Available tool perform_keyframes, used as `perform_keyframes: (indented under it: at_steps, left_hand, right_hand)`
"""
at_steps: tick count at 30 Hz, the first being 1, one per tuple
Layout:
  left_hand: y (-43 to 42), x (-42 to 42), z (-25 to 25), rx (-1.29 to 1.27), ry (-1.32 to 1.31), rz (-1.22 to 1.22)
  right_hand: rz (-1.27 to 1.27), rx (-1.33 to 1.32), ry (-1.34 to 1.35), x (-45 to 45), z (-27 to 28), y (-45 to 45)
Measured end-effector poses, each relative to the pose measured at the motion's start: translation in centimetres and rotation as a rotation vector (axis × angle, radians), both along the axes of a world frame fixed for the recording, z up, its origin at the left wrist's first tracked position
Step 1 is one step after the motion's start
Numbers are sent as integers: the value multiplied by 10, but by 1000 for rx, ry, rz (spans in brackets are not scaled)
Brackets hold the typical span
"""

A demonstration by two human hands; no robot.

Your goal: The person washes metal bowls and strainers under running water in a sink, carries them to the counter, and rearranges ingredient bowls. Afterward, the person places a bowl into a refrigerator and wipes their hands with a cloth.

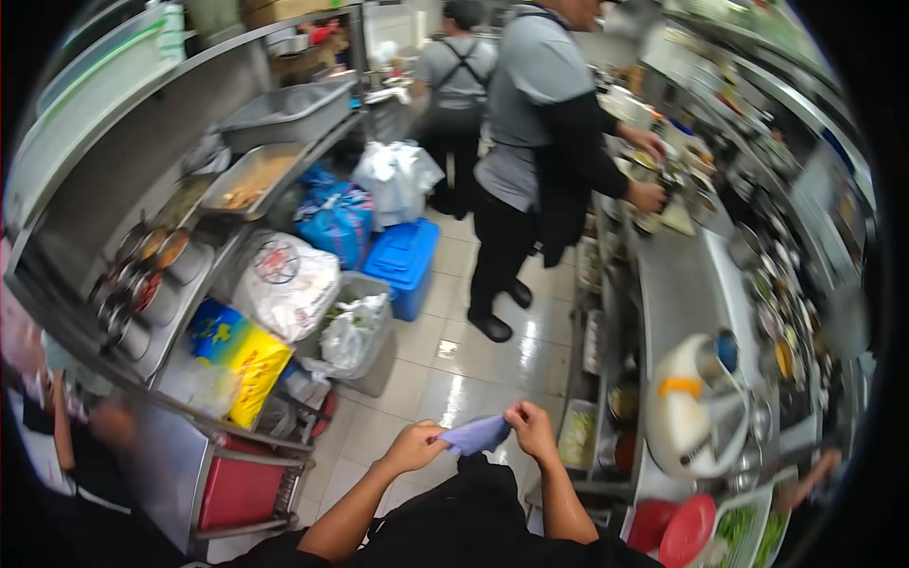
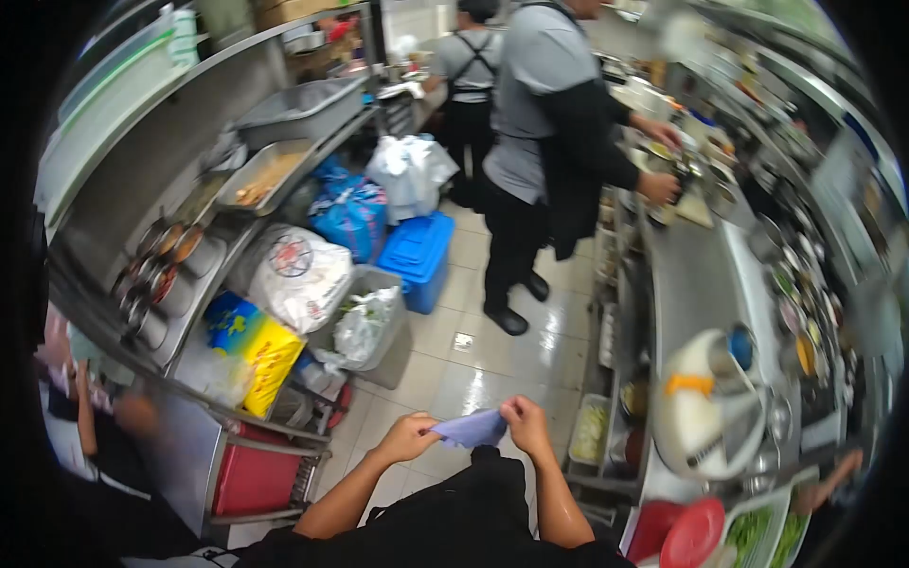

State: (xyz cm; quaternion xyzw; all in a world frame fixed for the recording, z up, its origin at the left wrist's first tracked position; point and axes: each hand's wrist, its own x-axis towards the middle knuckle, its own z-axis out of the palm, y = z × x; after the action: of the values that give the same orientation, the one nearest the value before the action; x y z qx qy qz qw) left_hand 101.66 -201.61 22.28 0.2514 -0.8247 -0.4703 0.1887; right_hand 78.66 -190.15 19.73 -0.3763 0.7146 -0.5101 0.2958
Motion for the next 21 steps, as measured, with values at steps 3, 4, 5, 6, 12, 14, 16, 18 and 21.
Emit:
perform_keyframes:
  at_steps: [3, 4, 5, 6, 12, 14, 16, 18, 21]
  left_hand:
    - [-40, -12, -7, 29, -159, 83]
    - [-54, -17, -12, 24, -158, 111]
    - [-67, -22, -16, 8, -175, 103]
    - [-81, -29, -20, -5, -195, 94]
    - [-150, -87, -12, -102, 48, 11]
    - [-174, -107, -4, -67, -10, 40]
    - [-190, -130, -13, -33, -43, 69]
    - [-216, -151, -28, -133, -37, 95]
    - [-249, -178, -27, -35, -53, 33]
  right_hand:
    - [106, 77, -24, -22, -19, -45]
    - [119, 108, -53, -32, -23, -59]
    - [155, 135, -74, -42, -34, -74]
    - [202, 136, -34, -53, -44, -89]
    - [308, 147, 1, -95, -52, -173]
    - [234, 77, 116, -108, -60, -197]
    - [239, 106, 154, -121, -65, -213]
    - [249, 92, 89, -129, -54, -228]
    - [374, 171, 143, -142, -45, -239]
